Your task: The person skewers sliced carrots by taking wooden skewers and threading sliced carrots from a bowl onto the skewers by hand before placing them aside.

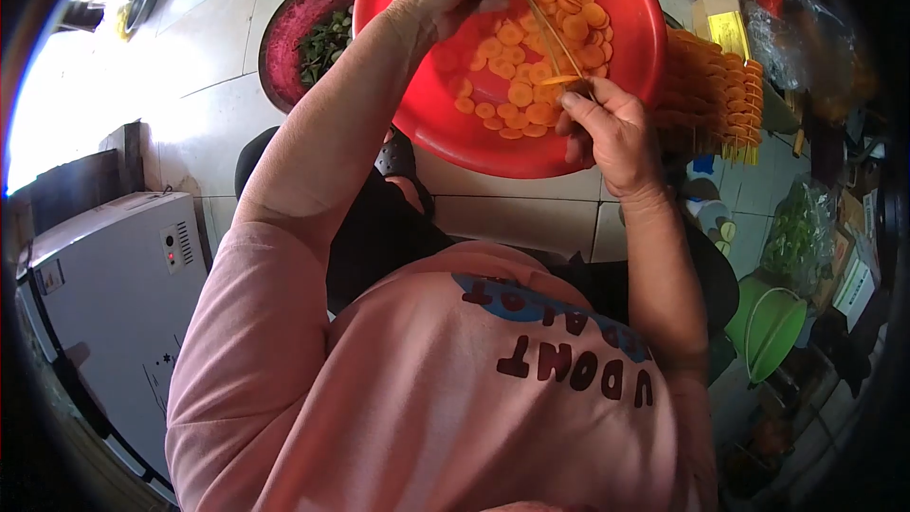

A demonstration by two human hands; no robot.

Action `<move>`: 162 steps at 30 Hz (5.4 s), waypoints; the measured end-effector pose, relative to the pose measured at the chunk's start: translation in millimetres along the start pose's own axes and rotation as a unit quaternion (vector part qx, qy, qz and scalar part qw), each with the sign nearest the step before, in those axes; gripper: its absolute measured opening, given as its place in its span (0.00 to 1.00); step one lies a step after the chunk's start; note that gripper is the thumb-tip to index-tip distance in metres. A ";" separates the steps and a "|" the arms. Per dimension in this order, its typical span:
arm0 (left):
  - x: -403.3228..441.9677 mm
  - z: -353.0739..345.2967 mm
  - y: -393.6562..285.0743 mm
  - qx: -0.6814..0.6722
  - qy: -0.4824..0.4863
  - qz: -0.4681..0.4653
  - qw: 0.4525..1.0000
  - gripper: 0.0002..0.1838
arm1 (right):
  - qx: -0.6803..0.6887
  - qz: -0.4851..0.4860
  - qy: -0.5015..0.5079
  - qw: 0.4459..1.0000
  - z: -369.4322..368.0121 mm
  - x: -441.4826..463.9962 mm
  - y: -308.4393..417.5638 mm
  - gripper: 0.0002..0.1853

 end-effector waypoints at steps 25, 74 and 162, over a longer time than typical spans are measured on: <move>-11.2 0.7 -54.3 -0.199 0.078 -0.117 0.970 0.05 | 0.071 -0.007 -0.022 0.997 6.2 -11.0 12.5 0.11; -51.4 -89.8 22.8 0.139 0.057 0.005 0.989 0.10 | 0.038 0.023 -0.092 0.995 27.0 -12.5 16.9 0.11; -14.3 -10.8 -43.9 -0.076 -0.013 -0.043 0.996 0.06 | 0.016 0.013 -0.046 0.999 17.9 -13.1 14.2 0.10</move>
Point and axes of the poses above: each hand's wrist, its own x-axis towards the middle knuckle, its own z-axis out of the back of the hand, y = z × x, the point moved 8 cm from there along x, towards the middle knuckle, and after that the axes turned 4 degrees about y, right-handed, at the moved point
